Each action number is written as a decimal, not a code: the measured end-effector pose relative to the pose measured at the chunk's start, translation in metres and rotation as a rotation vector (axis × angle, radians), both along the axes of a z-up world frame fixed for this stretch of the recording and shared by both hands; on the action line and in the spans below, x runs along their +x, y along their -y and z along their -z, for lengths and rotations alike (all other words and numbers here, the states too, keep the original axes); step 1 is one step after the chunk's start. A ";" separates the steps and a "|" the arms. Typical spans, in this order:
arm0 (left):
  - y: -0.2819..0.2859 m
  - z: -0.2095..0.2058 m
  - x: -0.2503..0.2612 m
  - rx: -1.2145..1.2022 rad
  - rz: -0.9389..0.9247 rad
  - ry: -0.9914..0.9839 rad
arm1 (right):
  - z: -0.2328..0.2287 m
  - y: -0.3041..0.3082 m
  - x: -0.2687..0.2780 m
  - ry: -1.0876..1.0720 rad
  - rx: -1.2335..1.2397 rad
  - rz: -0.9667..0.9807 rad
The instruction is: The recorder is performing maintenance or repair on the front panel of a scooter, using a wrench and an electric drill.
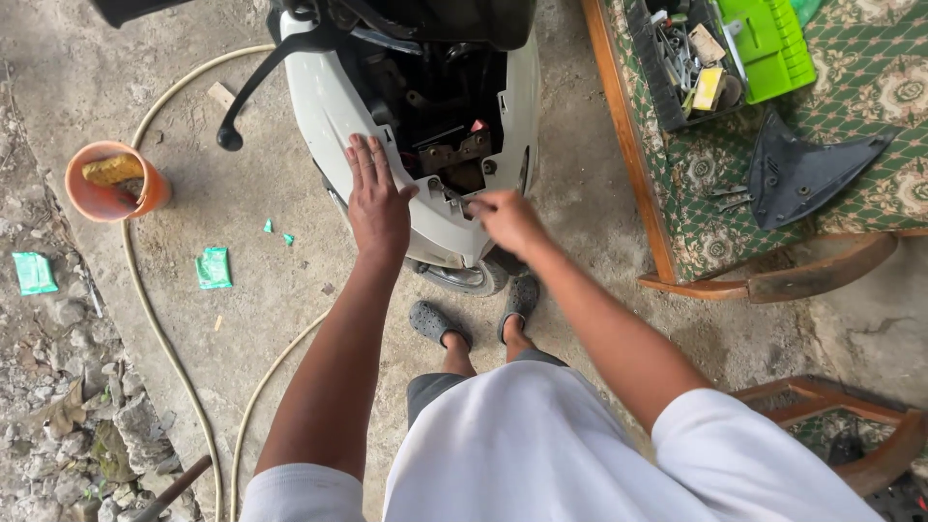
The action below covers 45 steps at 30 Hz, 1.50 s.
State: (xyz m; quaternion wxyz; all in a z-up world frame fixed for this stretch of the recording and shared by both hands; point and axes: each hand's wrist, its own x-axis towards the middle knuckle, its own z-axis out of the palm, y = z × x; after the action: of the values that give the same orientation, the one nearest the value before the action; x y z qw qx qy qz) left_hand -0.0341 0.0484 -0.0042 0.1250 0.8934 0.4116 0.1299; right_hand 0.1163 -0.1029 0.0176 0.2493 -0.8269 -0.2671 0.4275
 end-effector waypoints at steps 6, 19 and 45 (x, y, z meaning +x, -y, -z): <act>0.000 0.003 0.001 0.000 -0.008 0.003 | -0.034 -0.018 0.036 0.434 0.222 -0.352; 0.000 0.006 0.003 0.020 0.018 0.032 | 0.019 0.015 0.003 -0.078 0.329 0.123; 0.000 0.001 -0.002 0.014 0.024 0.054 | 0.016 0.007 -0.015 -0.385 0.170 0.205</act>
State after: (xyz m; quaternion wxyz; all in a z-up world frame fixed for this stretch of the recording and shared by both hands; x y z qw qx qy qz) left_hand -0.0360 0.0485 -0.0048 0.1313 0.8953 0.3962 0.1555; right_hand 0.1016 -0.1100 0.0015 0.4065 -0.7288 -0.1642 0.5260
